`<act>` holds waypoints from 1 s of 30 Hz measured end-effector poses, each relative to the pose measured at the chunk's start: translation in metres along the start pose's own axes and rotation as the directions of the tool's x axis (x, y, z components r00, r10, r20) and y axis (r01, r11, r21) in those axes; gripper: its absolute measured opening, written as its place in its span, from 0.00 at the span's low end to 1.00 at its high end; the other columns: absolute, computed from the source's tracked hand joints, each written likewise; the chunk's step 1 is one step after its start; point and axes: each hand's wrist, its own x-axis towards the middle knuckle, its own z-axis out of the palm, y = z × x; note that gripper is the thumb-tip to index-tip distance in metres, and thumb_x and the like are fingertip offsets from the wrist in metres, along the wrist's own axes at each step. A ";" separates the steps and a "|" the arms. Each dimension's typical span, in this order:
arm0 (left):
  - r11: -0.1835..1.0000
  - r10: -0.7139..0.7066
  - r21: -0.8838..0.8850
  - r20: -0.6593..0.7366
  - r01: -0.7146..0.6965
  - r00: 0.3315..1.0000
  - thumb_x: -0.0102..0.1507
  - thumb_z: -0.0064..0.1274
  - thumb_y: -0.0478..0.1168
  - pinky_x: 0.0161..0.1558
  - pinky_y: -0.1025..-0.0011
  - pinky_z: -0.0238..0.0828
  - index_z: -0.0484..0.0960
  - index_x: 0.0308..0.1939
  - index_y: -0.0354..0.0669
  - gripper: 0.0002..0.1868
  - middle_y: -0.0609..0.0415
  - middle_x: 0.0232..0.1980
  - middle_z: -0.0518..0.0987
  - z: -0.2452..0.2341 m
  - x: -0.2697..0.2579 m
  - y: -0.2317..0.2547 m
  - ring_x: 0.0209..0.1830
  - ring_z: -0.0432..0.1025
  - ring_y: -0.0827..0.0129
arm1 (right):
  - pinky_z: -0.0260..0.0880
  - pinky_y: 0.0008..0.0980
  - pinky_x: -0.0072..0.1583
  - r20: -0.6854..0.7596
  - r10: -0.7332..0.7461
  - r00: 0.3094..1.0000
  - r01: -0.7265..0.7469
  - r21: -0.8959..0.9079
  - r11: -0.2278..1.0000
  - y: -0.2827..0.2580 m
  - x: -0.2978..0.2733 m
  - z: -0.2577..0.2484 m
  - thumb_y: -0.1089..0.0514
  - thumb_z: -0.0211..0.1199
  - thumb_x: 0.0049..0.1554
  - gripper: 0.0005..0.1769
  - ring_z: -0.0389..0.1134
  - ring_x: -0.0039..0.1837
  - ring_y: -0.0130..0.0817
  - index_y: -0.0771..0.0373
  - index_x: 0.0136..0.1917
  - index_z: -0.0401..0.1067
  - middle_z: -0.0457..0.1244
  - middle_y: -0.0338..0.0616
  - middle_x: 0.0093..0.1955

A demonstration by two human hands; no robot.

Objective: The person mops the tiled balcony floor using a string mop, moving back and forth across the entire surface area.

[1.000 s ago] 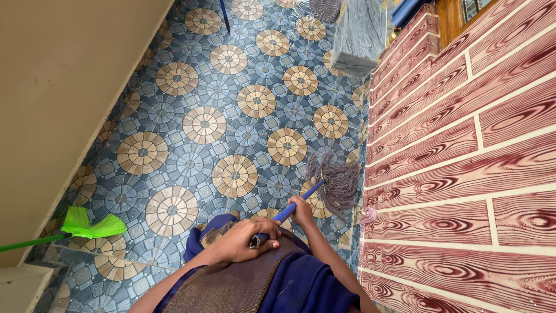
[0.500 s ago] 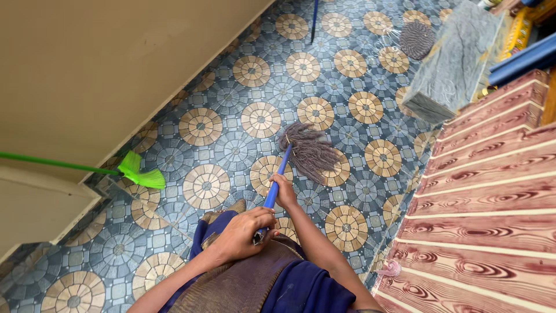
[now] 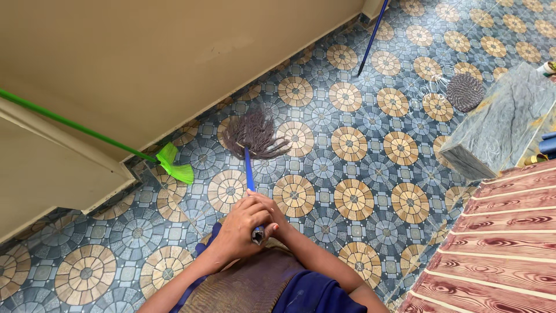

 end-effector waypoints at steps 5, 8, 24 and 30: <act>0.990 0.085 -0.113 -0.002 -0.085 0.996 0.59 0.62 0.40 0.66 0.53 0.59 0.83 0.34 0.42 0.07 0.53 0.51 0.83 -0.007 -0.001 -0.028 0.62 0.70 0.56 | 0.63 0.38 0.72 0.225 0.052 0.973 0.015 -0.285 0.958 0.049 0.007 0.027 0.51 0.58 0.62 0.25 0.64 0.71 0.43 0.60 0.70 0.66 0.62 0.46 0.67; 0.985 0.091 -0.144 -0.006 -0.091 0.996 0.60 0.62 0.40 0.68 0.53 0.58 0.83 0.35 0.42 0.06 0.55 0.49 0.84 0.003 -0.006 -0.062 0.62 0.71 0.58 | 0.63 0.39 0.71 0.238 0.014 0.971 0.067 -0.326 0.943 0.081 0.018 0.036 0.50 0.59 0.60 0.25 0.63 0.71 0.44 0.60 0.68 0.66 0.61 0.47 0.68; 0.945 0.089 -0.307 -0.091 -0.112 0.992 0.60 0.65 0.36 0.75 0.49 0.52 0.85 0.42 0.41 0.08 0.49 0.59 0.83 0.041 0.030 -0.267 0.73 0.66 0.50 | 0.60 0.40 0.66 0.181 0.349 0.920 -0.096 -0.758 0.646 0.188 0.164 0.010 0.46 0.58 0.58 0.23 0.55 0.71 0.47 0.57 0.62 0.65 0.53 0.51 0.71; 0.876 0.154 -0.474 0.108 -0.085 0.982 0.61 0.65 0.38 0.73 0.57 0.60 0.85 0.44 0.42 0.09 0.50 0.59 0.82 0.062 0.072 -0.290 0.75 0.66 0.53 | 0.64 0.36 0.69 -0.112 0.782 0.614 -0.667 -0.602 0.438 0.184 0.154 -0.023 0.44 0.48 0.65 0.19 0.62 0.68 0.43 0.58 0.60 0.65 0.60 0.46 0.64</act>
